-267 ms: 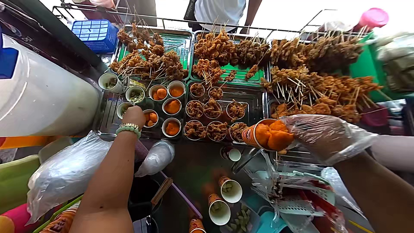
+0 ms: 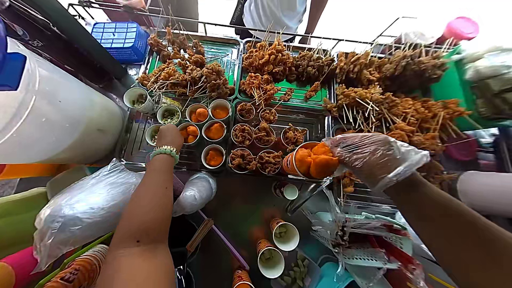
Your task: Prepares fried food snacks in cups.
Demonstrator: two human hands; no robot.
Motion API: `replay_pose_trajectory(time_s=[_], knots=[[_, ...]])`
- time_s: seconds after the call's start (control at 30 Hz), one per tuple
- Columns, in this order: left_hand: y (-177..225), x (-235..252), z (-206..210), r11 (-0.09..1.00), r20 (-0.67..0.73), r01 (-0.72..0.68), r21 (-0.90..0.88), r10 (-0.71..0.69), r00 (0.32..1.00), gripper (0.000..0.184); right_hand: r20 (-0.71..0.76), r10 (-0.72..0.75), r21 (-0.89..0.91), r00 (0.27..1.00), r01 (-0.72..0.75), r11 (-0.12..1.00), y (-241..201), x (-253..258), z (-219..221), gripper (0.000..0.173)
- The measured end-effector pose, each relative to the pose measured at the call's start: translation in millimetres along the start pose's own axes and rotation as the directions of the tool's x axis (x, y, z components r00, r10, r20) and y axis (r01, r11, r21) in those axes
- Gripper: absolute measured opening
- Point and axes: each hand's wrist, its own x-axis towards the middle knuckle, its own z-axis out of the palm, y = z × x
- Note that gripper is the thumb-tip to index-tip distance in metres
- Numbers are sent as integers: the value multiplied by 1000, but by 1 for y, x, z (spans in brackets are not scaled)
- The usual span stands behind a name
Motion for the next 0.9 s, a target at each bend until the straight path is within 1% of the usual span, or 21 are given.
replay_pose_trajectory(time_s=[0.03,0.07,0.13,0.17,0.2,0.23,0.3,0.33,0.37,0.43,0.5,0.57,0.6,0.67,0.77,0.9], knots=[[-1,2,2,999,-9,4,-53,-5,1000,27,45,-33,102,998,28,994,-20,12,-2,15],[-2,4,3,996,-21,3,-90,-5,1000,29,53,-82,156,995,73,985,-34,23,2,10],[-3,4,2,993,-23,3,-119,-5,1000,31,53,-161,204,986,147,968,-64,40,12,10],[-4,2,-1,991,-25,2,-132,-6,1000,34,57,-202,195,978,187,963,-81,48,17,10],[-6,-2,-6,986,-37,-5,-166,-1,999,38,92,-219,173,971,201,964,-99,56,24,11],[-10,-9,-12,970,-66,-25,-241,9,998,42,165,-203,127,965,183,975,-118,66,29,14],[-21,-30,-21,886,-157,-84,-456,13,987,43,326,-122,62,937,108,992,-157,84,44,18],[-28,-45,-23,824,-208,-122,-553,6,978,41,370,-107,37,923,100,994,-173,91,56,19],[-35,-62,-23,762,-252,-163,-627,-1,968,39,401,-110,39,910,103,994,-186,97,69,20],[-51,-98,-15,668,-364,-270,-694,-1,931,37,459,-152,83,875,128,988,-206,107,91,21],[-68,-128,4,610,-505,-391,-690,-19,863,33,490,-172,123,854,127,984,-221,111,112,24],[-86,-149,29,554,-638,-518,-651,-30,770,30,521,-114,118,846,61,991,-233,112,130,26],[-93,-159,40,533,-684,-570,-626,-24,729,29,546,-85,95,834,39,995,-238,112,137,27],[-103,-178,55,529,-746,-628,-570,-14,666,28,577,-51,45,815,31,999,-245,113,150,28],[-114,-203,69,535,-784,-666,-519,11,620,26,579,3,-24,816,13,1000,-247,115,163,26],[-125,-219,83,508,-800,-700,-501,37,599,24,547,78,-70,833,-48,996,-241,118,178,25]])
